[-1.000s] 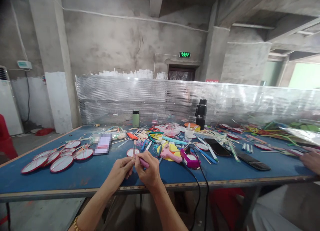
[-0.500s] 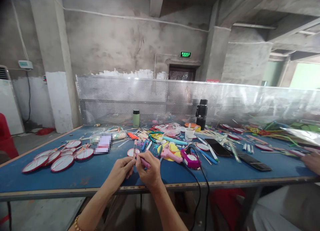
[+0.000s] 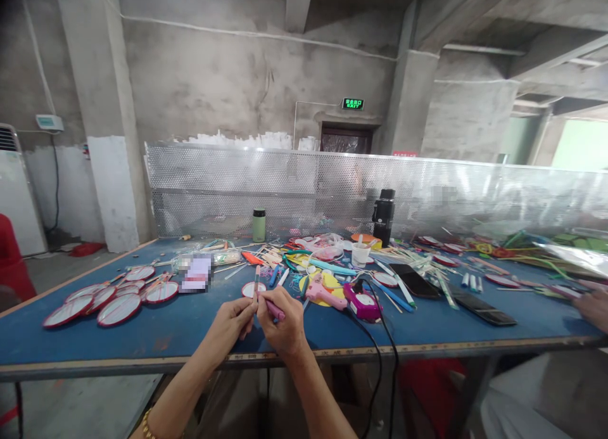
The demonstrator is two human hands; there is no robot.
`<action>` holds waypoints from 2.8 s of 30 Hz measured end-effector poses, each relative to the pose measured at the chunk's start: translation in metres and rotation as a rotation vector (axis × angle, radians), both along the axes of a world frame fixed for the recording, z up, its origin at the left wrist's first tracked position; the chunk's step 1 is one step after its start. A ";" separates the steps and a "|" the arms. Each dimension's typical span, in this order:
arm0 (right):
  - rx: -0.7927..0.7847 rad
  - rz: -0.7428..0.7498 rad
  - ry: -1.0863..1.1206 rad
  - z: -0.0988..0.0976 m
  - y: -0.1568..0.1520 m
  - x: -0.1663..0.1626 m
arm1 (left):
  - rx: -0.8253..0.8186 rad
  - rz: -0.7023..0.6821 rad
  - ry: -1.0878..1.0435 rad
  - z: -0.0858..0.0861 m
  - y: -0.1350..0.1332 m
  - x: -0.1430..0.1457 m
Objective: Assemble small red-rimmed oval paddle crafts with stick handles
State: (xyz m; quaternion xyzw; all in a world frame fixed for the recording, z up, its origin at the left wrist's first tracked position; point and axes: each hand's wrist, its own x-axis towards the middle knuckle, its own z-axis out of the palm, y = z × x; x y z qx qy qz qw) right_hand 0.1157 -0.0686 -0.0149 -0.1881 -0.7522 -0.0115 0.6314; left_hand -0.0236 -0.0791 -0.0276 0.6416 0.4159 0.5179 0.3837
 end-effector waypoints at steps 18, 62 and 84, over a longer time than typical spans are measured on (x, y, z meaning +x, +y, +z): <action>-0.019 -0.044 -0.006 0.000 -0.001 0.001 | -0.021 0.015 -0.002 0.003 -0.002 0.001; 0.013 -0.074 0.068 0.001 -0.001 0.001 | -0.042 0.019 0.000 0.003 -0.002 0.002; 0.008 -0.001 0.020 0.000 -0.001 0.001 | -0.027 -0.003 -0.006 0.004 -0.005 0.001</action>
